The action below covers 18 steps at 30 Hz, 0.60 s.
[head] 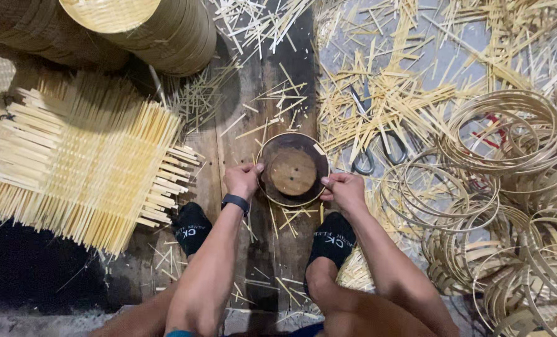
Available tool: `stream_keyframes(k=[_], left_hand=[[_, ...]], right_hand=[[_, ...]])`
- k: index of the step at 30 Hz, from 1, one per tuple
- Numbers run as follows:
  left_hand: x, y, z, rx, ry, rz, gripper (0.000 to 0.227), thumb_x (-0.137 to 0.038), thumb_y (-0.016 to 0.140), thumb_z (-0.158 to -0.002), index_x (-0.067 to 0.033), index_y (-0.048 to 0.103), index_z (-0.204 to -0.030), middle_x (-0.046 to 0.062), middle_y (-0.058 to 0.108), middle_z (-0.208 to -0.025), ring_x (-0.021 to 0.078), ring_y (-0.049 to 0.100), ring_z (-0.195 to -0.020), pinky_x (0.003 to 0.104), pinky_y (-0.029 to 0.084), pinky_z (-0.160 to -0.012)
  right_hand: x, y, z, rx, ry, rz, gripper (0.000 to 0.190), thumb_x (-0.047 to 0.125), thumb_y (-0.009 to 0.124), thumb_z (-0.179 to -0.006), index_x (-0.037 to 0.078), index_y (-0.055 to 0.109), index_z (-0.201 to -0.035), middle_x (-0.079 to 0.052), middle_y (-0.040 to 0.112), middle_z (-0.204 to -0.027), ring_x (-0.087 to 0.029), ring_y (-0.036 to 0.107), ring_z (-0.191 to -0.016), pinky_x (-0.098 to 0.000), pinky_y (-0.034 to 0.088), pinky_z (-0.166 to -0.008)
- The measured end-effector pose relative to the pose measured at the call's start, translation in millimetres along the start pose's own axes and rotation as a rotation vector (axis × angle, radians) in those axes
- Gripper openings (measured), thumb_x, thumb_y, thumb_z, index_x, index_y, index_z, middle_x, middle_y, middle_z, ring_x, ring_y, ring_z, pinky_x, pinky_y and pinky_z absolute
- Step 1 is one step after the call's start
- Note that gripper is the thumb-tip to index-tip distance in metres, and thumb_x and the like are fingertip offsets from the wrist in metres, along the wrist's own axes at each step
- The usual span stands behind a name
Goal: The person weaves bamboo strips into round baskets, using scissors to trim excess material and a wooden form to shape the base.
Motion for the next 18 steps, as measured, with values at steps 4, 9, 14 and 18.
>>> stream_keyframes(k=[4,9,14,18], left_hand=[[-6.3,-2.1,33.3,0.273,-0.301,0.842,0.045,-0.035,0.073,-0.09,-0.0083,0.07,-0.126,0.003,0.076,-0.105,0.0184,0.072,-0.084,0.039,0.061,-0.068],[4.4,30.5,90.3,0.412,-0.436,1.015,0.023,-0.021,0.063,-0.098,-0.0005,0.067,-0.108,0.014,0.074,-0.102,0.0247,0.075,-0.086,0.04,0.066,-0.074],[0.6,32.6,91.5,0.294,-0.419,0.843,0.026,-0.019,0.063,-0.1,0.004,0.068,-0.112,0.014,0.074,-0.098,0.0254,0.074,-0.081,0.044,0.065,-0.076],[-42.0,-32.3,88.6,0.241,0.134,0.323,0.03,-0.024,0.068,-0.095,-0.0075,0.074,-0.12,0.011,0.081,-0.103,0.0236,0.075,-0.087,0.039,0.063,-0.077]], right_hand=[[6.1,-1.6,17.5,0.128,-0.007,-0.118,0.014,0.009,0.073,-0.094,-0.005,0.07,-0.092,-0.011,0.073,-0.08,-0.018,0.071,-0.066,-0.0298,0.061,-0.059],[-5.5,20.2,26.4,0.08,0.086,-0.008,0.014,0.008,0.069,-0.093,-0.005,0.066,-0.087,-0.016,0.073,-0.078,-0.023,0.074,-0.064,-0.033,0.063,-0.056],[4.9,29.0,44.6,0.035,0.051,0.05,0.019,0.011,0.069,-0.094,-0.008,0.071,-0.097,-0.012,0.075,-0.077,-0.021,0.074,-0.063,-0.0316,0.061,-0.053],[49.2,23.6,61.9,0.019,0.106,0.445,0.04,0.034,0.063,-0.1,0.0,0.07,-0.119,-0.019,0.076,-0.088,-0.027,0.072,-0.073,-0.0344,0.059,-0.061]])
Point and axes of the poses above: each hand's wrist, its own z-axis away from the middle knuckle, its own y-axis out of the palm, x = y × z, the point moved 1 cm from there along -z, towards the middle knuckle
